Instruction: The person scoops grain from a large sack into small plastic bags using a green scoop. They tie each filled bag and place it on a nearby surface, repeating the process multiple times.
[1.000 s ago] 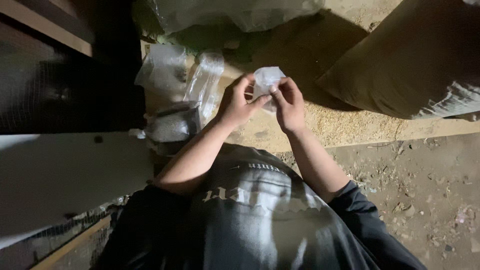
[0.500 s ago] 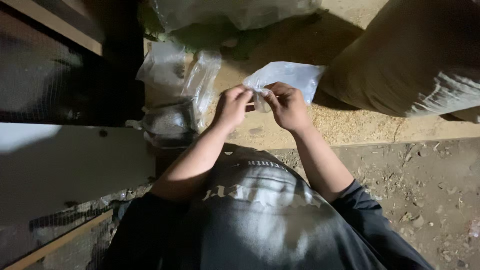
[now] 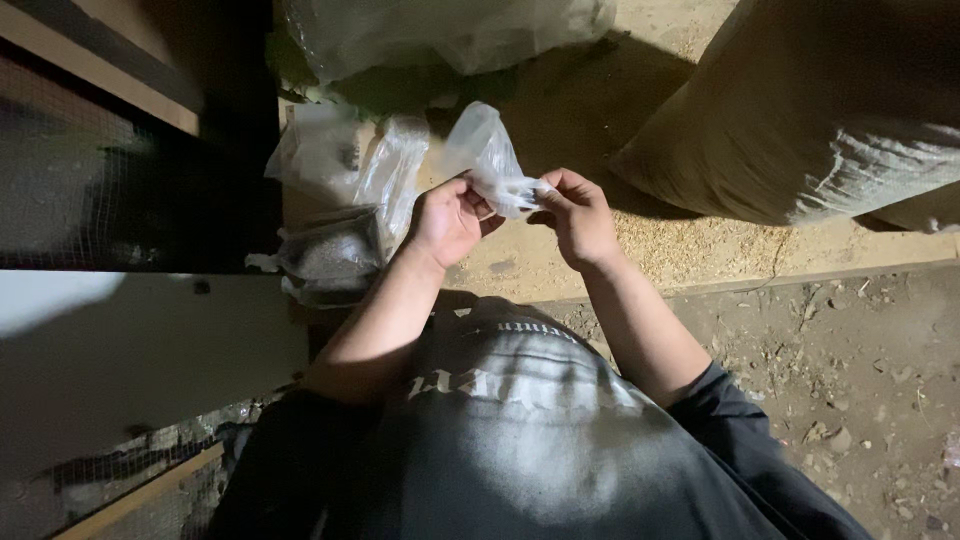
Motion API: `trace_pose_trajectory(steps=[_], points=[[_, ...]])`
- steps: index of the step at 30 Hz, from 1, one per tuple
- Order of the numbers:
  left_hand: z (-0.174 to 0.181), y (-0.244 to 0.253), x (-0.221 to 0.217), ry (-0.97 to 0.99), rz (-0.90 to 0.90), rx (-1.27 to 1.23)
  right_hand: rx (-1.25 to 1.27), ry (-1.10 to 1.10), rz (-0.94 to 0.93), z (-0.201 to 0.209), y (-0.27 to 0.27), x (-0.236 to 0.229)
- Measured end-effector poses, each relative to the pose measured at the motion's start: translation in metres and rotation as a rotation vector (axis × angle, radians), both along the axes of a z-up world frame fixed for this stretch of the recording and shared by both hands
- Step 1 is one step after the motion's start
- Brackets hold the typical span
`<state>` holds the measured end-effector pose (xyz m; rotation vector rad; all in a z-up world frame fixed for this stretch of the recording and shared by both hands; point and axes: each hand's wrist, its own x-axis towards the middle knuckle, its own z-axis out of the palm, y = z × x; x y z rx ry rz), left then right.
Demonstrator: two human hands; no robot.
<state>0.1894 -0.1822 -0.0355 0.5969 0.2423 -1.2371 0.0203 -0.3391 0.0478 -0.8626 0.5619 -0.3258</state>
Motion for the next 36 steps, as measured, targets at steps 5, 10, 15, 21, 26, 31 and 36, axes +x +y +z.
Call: trace_pose_trajectory(steps=[5,10,15,21,26,31,36], points=[[0.038,-0.007,-0.014,0.109,-0.019,-0.178,0.405,-0.292,0.057,0.008,0.007,-0.007],[0.096,-0.022,-0.006,-0.172,-0.186,-0.237,0.5,-0.131,0.091,0.019,0.006,-0.006],[0.085,-0.028,-0.014,-0.832,-0.364,0.154,0.405,0.055,0.135,0.042,0.003,-0.003],[0.05,-0.013,-0.027,-1.665,-0.303,0.326,0.025,0.095,0.236,0.037,-0.011,-0.007],[0.05,-0.014,-0.005,-0.853,-0.217,0.39,-0.412,0.667,0.379,0.02,-0.011,0.005],[0.084,-0.02,-0.006,-0.406,-0.205,0.358,-0.823,0.396,0.027,-0.002,-0.008,0.005],[0.079,-0.028,-0.009,-1.256,-0.319,0.501,-1.031,0.201,0.022,-0.01,-0.003,-0.002]])
